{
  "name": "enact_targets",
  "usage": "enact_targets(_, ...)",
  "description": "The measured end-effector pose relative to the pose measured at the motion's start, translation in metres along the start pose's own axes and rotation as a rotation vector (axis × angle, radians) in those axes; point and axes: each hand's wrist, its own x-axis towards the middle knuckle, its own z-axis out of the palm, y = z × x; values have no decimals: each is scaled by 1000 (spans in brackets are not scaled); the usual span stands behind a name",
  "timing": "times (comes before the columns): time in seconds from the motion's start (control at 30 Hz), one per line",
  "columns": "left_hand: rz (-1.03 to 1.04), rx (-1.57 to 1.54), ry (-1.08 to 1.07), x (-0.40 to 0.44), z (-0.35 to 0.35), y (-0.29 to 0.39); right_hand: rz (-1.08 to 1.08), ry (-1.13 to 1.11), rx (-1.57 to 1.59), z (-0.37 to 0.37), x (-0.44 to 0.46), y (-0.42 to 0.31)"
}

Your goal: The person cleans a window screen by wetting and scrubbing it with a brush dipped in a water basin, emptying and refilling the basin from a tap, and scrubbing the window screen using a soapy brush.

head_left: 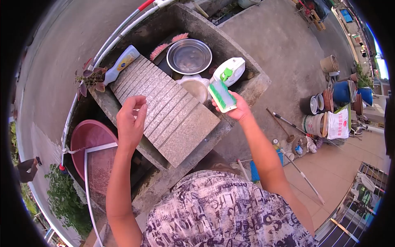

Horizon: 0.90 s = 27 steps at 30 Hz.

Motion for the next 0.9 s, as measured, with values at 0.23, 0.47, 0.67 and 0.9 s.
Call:
enact_targets(0.23,179,183,-270,113,151,43,106,-132,59,-8,20,-19)
enact_targets(0.47,163,165,-536,157,237,13,165,-175,127,-16,26,-24)
enact_targets(0.67,146,65,-727,162,246,-13,176,-201,148,-19,25,-22)
enact_targets(0.9,55,179,-734,155,241,5,198,-183,115,-25,29,-19)
